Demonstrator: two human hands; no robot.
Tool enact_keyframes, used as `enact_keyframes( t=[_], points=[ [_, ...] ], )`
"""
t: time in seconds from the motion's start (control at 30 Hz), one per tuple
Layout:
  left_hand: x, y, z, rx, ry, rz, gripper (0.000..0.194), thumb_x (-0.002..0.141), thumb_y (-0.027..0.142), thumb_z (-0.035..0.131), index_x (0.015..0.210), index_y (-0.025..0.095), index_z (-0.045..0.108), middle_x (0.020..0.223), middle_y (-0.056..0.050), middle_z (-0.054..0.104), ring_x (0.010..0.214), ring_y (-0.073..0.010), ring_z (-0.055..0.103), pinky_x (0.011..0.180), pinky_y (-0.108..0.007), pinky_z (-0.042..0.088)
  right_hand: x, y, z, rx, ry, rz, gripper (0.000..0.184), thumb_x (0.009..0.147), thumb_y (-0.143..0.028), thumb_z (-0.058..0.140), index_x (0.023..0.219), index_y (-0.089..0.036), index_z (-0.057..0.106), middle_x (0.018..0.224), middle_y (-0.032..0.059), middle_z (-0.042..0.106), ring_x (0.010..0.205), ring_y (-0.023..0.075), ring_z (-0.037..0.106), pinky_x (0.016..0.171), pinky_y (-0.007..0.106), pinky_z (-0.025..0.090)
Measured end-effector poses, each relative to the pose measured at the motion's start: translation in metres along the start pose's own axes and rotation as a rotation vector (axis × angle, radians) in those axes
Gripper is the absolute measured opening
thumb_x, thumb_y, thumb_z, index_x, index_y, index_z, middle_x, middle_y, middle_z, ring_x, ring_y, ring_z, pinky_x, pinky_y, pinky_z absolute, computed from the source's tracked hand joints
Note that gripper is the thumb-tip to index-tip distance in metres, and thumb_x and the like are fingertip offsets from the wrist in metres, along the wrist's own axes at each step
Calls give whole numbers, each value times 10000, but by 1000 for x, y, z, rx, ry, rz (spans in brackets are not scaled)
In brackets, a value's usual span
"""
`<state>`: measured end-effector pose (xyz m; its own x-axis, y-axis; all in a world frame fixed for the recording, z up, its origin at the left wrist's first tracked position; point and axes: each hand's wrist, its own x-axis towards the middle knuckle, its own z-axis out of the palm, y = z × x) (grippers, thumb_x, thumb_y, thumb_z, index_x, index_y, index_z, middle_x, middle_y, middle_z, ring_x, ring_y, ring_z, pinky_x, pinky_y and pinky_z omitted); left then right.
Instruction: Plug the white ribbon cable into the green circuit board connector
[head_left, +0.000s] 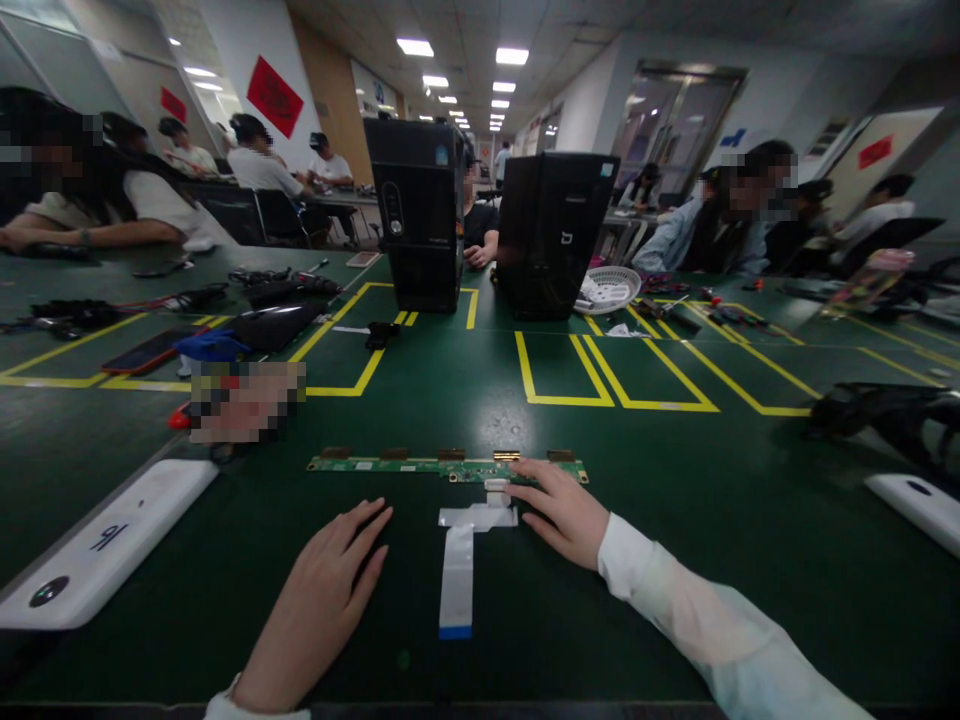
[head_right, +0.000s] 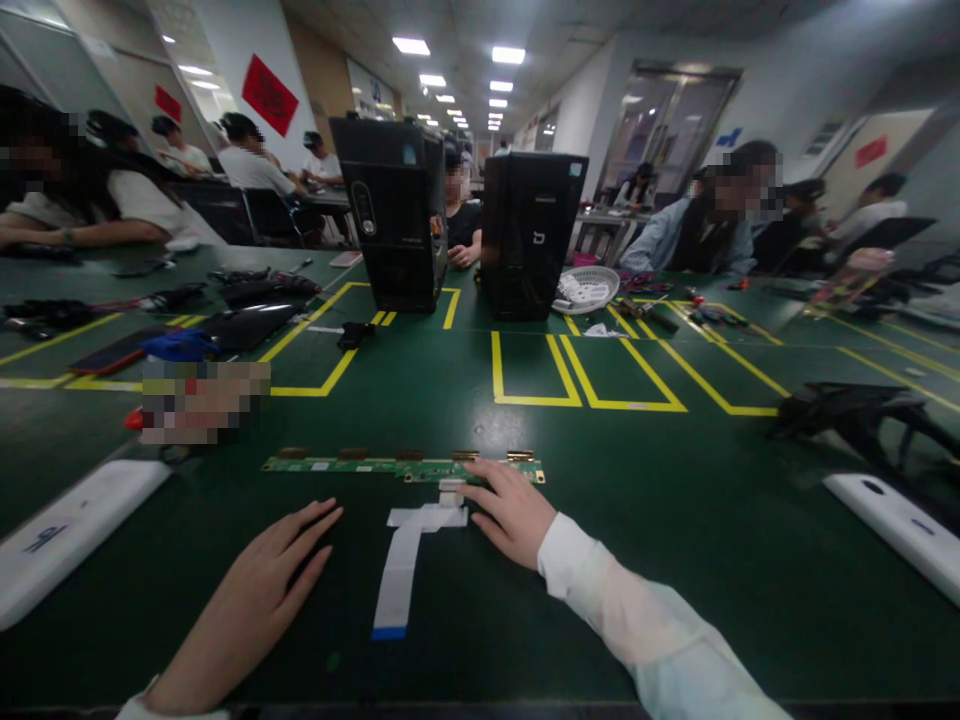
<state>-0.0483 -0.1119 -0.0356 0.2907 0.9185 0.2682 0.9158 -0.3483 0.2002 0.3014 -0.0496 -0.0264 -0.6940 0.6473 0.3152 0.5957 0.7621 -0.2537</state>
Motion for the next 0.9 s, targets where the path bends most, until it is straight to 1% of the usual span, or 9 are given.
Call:
enact_keyframes(
  t=[0.1, 0.23, 0.33, 0.43, 0.57, 0.63, 0.7, 0.83, 0.9],
  points=[
    [6, 4, 2, 4, -5, -25, 477, 971, 430, 373, 1377, 238, 535, 1424, -80, 560, 1302, -254, 532, 1088, -500, 444, 3, -14, 0, -7, -32, 20, 403, 946, -261, 502, 1342, -211, 552, 1472, 166, 440, 1404, 306, 354, 1108, 557, 372],
    [10, 6, 3, 4, 3, -40, 485, 969, 428, 370, 1383, 231, 529, 1424, -87, 559, 1300, -261, 530, 1088, -511, 438, 7, -27, 0, -36, -112, 108, 497, 938, -398, 544, 1412, -253, 514, 1529, 165, 363, 1418, 343, 321, 1108, 578, 348],
    [10, 6, 3, -7, 17, -31, 478, 965, 424, 381, 1367, 223, 546, 1409, -91, 572, 1288, -263, 541, 1087, -509, 439, 9, -30, -2, -50, -155, 141, 545, 924, -447, 565, 1437, -275, 492, 1544, 162, 346, 1414, 355, 325, 1114, 590, 326],
    [10, 6, 3, -18, 40, -22, 462, 963, 416, 390, 1351, 231, 560, 1397, -85, 581, 1271, -258, 554, 1082, -495, 446, 10, -29, -3, -52, -187, 147, 555, 925, -477, 557, 1439, -278, 490, 1540, 155, 366, 1411, 354, 335, 1121, 596, 310],
    [11, 7, 3, -27, 65, -17, 451, 964, 415, 387, 1339, 242, 569, 1381, -78, 595, 1260, -254, 563, 1075, -490, 454, 5, -29, -5, -70, -183, 151, 556, 925, -512, 538, 1426, -273, 505, 1534, 152, 385, 1403, 357, 352, 1113, 606, 319],
    [11, 7, 3, -27, 71, -17, 448, 964, 413, 390, 1336, 242, 571, 1379, -76, 597, 1260, -253, 564, 1074, -488, 457, -5, -27, -5, -92, -156, 159, 543, 933, -513, 522, 1422, -279, 511, 1532, 143, 393, 1398, 352, 363, 1108, 602, 333],
    [10, 7, 3, -26, 75, -16, 446, 964, 411, 397, 1343, 245, 563, 1383, -72, 594, 1262, -248, 563, 1076, -481, 457, -21, -21, -6, -129, -126, 166, 536, 943, -500, 508, 1436, -291, 494, 1536, 134, 392, 1394, 348, 374, 1102, 598, 350],
    [9, 6, 4, -26, 74, -10, 446, 968, 410, 397, 1356, 249, 549, 1388, -71, 588, 1267, -243, 557, 1074, -472, 457, -68, 1, -14, -241, -81, 208, 539, 968, -461, 469, 1483, -306, 429, 1535, 131, 398, 1377, 341, 410, 1067, 587, 408],
    [9, 5, 5, -24, 66, -10, 451, 969, 414, 396, 1357, 243, 550, 1388, -76, 587, 1268, -249, 556, 1076, -477, 453, -94, 15, -22, -299, -51, 261, 520, 979, -458, 437, 1477, -306, 440, 1518, 130, 423, 1355, 336, 443, 1047, 581, 434]
  ],
)
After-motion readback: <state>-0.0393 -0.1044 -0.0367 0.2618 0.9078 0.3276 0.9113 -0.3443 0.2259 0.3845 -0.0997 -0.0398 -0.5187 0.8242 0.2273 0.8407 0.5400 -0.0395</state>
